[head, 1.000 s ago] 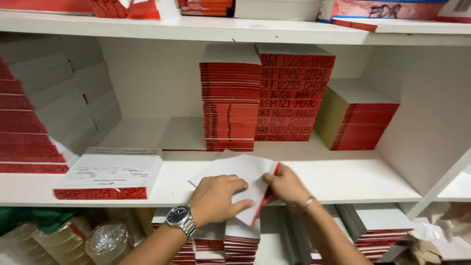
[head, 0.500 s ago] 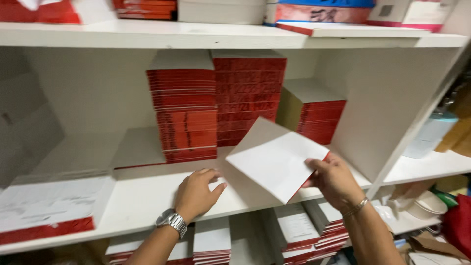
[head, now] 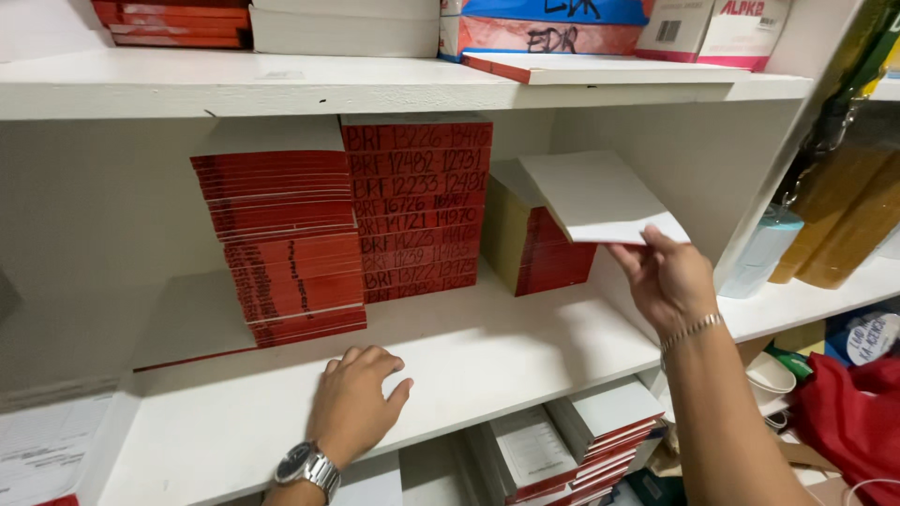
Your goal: The person organizes stacks of small white boxes with red labels on a white shelf. They repeatedly pick up boxes from one stack, move them to another location on the shelf, and arrange them into neat piles.
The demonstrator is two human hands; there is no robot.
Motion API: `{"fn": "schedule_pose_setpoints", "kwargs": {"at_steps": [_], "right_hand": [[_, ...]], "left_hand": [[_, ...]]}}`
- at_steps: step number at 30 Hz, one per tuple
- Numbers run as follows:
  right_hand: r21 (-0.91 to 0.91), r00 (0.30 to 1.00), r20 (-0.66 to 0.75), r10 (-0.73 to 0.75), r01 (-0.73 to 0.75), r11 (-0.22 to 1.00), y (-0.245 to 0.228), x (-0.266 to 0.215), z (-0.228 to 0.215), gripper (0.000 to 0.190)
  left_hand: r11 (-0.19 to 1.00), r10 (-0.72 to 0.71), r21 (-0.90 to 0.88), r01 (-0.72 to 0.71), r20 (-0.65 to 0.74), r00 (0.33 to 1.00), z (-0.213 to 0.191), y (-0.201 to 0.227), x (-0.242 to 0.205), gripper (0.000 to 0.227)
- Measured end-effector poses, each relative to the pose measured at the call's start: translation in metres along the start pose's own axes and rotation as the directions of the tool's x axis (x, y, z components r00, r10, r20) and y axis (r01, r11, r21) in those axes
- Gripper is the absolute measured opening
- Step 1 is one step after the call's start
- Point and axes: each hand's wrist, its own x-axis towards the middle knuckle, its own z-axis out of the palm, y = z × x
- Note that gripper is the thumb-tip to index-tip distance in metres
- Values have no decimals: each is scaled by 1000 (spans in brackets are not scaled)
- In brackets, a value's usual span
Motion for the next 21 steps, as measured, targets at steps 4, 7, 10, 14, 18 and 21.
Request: {"fn": "schedule_pose_setpoints", "kwargs": {"at_steps": [4, 7, 10, 14, 18, 21], "right_hand": [[87, 992, -123, -3, 14, 996, 13, 48, 4, 13], [111, 995, -102, -21, 33, 993, 29, 75, 8, 18], [114, 981, -196, -6, 29, 993, 39, 82, 19, 19], [165, 952, -293, -86, 138, 977, 53, 89, 31, 19], [262, 956, -220, -193, 249, 933, 73, 81, 27, 55], [-146, 875, -185, -446, 425, 893, 91, 52, 30, 70]], "left_hand": [[999, 25, 20, -25, -8, 1000, 0, 1, -1, 37], [999, 29, 16, -29, -20, 999, 4, -2, 0, 37], [999, 32, 9, -32, -44, 998, 8, -5, 1, 35], [999, 31, 10, -31, -27, 999, 7, -4, 1, 35], [999, 43, -7, -44, -57, 997, 8, -5, 1, 35], [999, 51, 7, -51, -51, 997, 9, -6, 1, 35]]}}
